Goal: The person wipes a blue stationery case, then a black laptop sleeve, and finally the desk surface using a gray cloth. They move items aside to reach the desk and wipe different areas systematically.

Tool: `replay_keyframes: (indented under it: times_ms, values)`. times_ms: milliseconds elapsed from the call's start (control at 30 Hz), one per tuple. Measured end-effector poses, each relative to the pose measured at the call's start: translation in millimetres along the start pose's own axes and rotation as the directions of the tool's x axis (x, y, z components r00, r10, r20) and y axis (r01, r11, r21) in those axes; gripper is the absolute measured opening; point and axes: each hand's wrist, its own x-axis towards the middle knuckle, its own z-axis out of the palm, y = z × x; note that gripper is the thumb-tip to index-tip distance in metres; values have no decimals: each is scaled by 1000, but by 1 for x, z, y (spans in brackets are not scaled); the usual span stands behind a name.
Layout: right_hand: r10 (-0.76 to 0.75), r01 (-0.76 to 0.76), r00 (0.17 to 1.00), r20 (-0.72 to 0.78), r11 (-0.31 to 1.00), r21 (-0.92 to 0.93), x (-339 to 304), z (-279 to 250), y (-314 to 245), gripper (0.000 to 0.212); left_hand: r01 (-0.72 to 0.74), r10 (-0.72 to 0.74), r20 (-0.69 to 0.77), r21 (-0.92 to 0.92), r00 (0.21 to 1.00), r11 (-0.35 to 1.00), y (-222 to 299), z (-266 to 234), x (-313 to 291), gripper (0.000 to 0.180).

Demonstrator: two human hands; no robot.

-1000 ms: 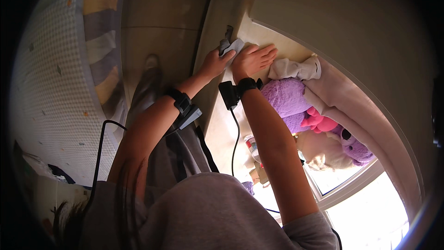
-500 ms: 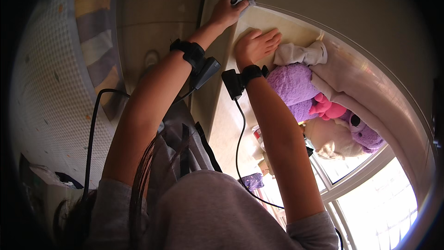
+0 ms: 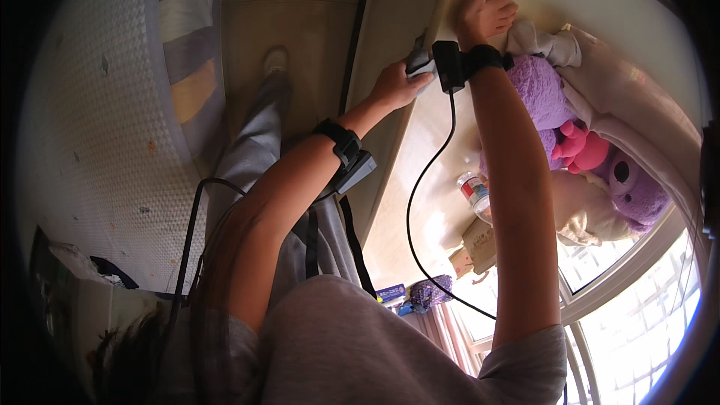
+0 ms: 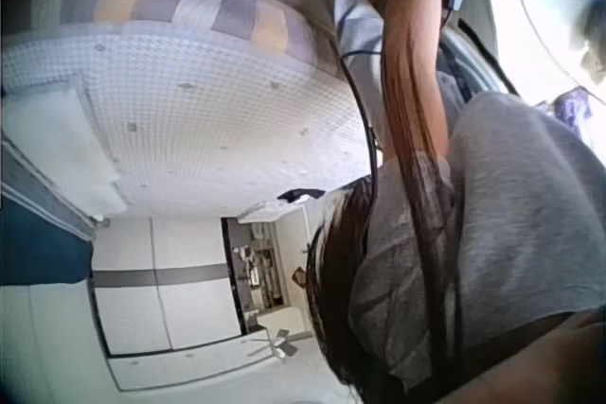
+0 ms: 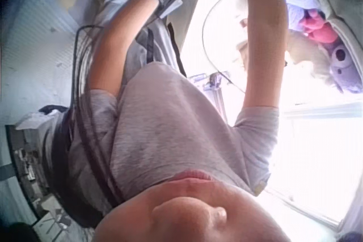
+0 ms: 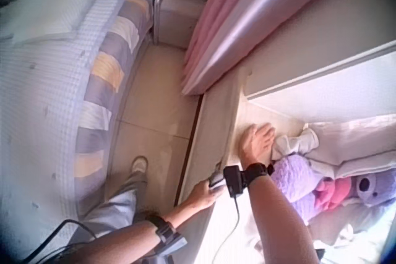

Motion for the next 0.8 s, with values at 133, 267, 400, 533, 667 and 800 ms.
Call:
replay_keyframes:
  times_ms: [133, 267, 400, 533, 667, 800]
  values:
    - [-78, 2, 982, 171, 913, 409, -14, -31, 24, 67, 41, -43, 50, 46, 998, 998, -57, 26, -78, 53]
    - [-333, 239, 934, 127, 849, 471, -92, -67, 83, 61, 21, -23, 66, 35, 998, 999, -102, 46, -146, 55]
    - [-283, 191, 932, 229, 916, 353, -216, -97, 146, 59, 10, 0, -81, 117, 997, 993, -112, 63, -161, 57]
    - [-247, 277, 914, 322, 959, -51, -269, -119, 179, 71, 81, -56, -128, 197, 990, 977, -100, 68, -156, 60]
    - [87, 18, 870, 485, 978, -207, -262, -129, 186, 92, 135, -105, -165, 183, 981, 974, -82, 70, -144, 62]
    - [133, 23, 722, 679, 976, -215, -249, -138, 182, 127, 189, -166, -136, 172, 977, 967, -69, 66, -127, 63]
